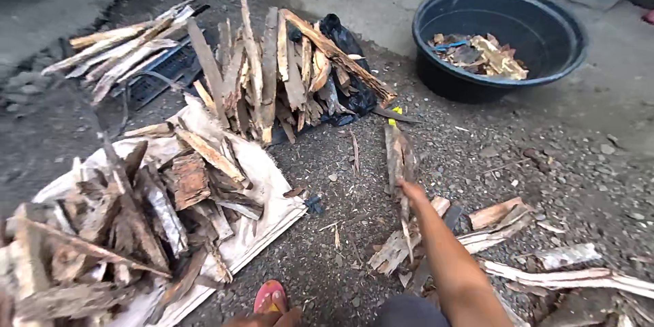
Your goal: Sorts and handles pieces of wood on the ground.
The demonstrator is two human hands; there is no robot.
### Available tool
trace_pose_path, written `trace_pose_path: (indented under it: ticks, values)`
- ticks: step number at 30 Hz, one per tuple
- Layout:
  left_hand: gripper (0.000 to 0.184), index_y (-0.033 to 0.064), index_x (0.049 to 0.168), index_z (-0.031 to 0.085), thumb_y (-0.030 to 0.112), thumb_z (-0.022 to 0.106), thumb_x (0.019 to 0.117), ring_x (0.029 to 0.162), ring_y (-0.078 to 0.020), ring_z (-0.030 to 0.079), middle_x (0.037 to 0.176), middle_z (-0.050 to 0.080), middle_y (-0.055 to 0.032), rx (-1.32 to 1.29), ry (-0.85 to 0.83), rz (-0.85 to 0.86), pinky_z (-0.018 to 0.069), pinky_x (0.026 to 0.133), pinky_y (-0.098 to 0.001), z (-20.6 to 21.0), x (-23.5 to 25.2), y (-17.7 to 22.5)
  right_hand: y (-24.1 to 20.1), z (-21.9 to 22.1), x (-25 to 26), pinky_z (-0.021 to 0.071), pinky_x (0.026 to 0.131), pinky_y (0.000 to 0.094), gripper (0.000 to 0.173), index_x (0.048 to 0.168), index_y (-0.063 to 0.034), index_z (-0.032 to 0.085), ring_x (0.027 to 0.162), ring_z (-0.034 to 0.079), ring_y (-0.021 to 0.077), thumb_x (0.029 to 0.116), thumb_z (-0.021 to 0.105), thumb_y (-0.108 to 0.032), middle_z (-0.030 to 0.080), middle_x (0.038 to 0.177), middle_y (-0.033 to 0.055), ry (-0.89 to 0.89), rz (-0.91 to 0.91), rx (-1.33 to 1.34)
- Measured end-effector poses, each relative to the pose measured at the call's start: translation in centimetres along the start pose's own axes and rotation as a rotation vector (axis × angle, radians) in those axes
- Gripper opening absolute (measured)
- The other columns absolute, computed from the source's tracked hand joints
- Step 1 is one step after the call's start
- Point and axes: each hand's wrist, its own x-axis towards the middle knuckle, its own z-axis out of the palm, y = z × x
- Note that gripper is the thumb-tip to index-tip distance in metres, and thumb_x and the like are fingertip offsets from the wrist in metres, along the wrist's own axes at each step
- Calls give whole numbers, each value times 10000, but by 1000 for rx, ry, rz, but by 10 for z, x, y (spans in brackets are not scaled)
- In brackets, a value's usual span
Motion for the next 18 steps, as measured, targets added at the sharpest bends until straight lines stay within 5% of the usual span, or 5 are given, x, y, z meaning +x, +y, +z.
trace_pose_path:
  ticks: [1, 4, 9, 14, 18]
  values:
    - [531, 56, 1514, 511, 311, 600, 1057, 1128, -493, 674, 1284, 670, -280, -2, 4, 11, 512, 954, -671, 2, -2, -1, 0, -8, -5, 513, 705, 366, 367, 1212, 33, 594, 757, 567, 178, 1014, 640, -272, 600, 935, 112, -32, 10, 112]
    - [535, 91, 1542, 471, 349, 550, 1080, 1169, -484, 652, 1288, 666, -270, -1, -55, 9, 483, 999, -665, 2, -3, 1, -5, -36, -47, 532, 666, 402, 326, 1225, -42, 566, 731, 576, 178, 1033, 560, -305, 576, 879, 69, -86, 14, 261]
    - [486, 59, 1495, 506, 309, 558, 1081, 1143, -495, 648, 1254, 664, -279, -14, -51, 57, 505, 916, -692, 7, -17, 18, -12, -57, -152, 538, 585, 288, 206, 1064, -43, 592, 602, 576, 62, 1026, 577, -246, 585, 745, -20, 47, -369, 141]
    - [329, -24, 1247, 667, 225, 640, 1032, 1050, -457, 673, 1107, 702, -260, -3, 66, 171, 517, 837, -667, 23, -42, 27, -57, -45, -263, 554, 747, 192, 576, 1470, 29, 364, 844, 621, -21, 979, 607, -149, 582, 1130, 57, -68, -736, -87]
    - [275, -77, 1079, 705, 187, 671, 1009, 1040, -443, 672, 1091, 701, -263, 21, 120, 208, 516, 830, -647, 32, -53, 21, -110, 18, -354, 576, 666, 178, 506, 1350, -14, 462, 754, 651, -33, 901, 636, -171, 623, 978, -47, -287, -922, -132]
